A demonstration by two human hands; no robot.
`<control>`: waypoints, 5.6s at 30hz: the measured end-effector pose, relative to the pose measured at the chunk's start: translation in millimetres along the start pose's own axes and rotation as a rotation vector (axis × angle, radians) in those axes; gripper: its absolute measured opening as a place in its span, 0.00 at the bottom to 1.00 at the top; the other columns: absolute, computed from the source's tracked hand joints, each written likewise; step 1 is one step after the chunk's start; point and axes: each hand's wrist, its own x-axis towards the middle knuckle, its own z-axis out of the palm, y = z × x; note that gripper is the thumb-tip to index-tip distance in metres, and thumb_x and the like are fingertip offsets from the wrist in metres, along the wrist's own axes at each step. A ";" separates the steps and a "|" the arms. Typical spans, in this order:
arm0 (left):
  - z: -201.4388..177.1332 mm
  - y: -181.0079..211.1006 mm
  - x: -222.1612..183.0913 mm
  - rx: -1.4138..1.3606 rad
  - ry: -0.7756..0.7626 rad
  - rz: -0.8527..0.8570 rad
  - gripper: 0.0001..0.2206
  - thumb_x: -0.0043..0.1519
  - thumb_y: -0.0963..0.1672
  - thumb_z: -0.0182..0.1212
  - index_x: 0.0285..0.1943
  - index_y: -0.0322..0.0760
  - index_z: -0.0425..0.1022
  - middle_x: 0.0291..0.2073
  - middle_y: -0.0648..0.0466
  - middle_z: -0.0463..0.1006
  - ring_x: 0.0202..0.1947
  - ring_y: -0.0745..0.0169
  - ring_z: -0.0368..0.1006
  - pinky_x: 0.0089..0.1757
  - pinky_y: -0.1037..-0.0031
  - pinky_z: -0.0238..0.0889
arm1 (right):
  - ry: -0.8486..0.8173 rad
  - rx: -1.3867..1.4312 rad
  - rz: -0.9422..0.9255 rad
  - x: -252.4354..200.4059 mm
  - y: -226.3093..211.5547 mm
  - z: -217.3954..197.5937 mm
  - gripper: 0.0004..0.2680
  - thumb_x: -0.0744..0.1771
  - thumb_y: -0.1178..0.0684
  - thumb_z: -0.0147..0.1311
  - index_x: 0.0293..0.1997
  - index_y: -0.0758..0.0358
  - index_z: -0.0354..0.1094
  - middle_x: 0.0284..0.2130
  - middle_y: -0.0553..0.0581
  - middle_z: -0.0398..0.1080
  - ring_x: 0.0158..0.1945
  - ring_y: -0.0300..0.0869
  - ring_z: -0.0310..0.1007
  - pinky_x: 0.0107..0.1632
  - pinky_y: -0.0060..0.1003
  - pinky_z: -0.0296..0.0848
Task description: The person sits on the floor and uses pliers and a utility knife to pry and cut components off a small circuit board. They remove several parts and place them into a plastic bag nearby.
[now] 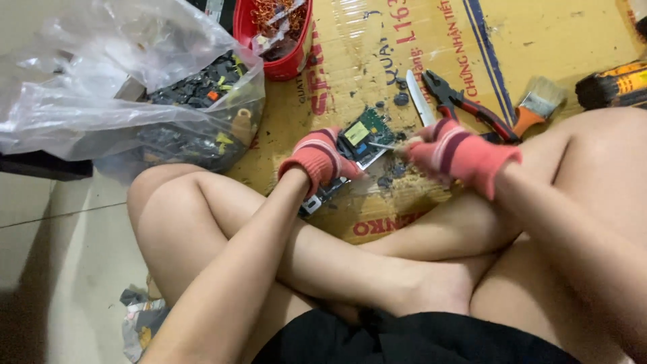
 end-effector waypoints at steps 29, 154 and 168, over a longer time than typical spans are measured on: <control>-6.9 1.8 -19.1 0.102 -0.032 0.054 0.43 0.49 0.51 0.66 0.73 0.27 0.55 0.64 0.35 0.69 0.67 0.36 0.62 0.61 0.62 0.62 | 0.448 0.298 0.504 -8.4 -24.4 125.6 0.15 0.67 0.42 0.53 0.59 0.53 0.70 0.44 0.64 0.75 0.52 0.56 0.75 0.58 0.57 0.72; 8.7 -27.3 32.9 0.025 -0.007 0.062 0.38 0.44 0.52 0.75 0.65 0.38 0.67 0.56 0.44 0.78 0.60 0.46 0.73 0.55 0.60 0.71 | 0.622 0.553 0.439 6.9 -36.8 148.0 0.14 0.69 0.42 0.51 0.58 0.52 0.60 0.52 0.62 0.71 0.62 0.54 0.69 0.64 0.56 0.67; -7.4 -8.2 0.0 -0.113 -0.073 0.046 0.50 0.38 0.48 0.80 0.73 0.31 0.59 0.63 0.36 0.71 0.66 0.39 0.66 0.59 0.55 0.66 | 0.505 -0.330 0.070 4.4 11.1 4.1 0.18 0.67 0.52 0.54 0.65 0.60 0.65 0.48 0.69 0.73 0.57 0.61 0.71 0.58 0.60 0.70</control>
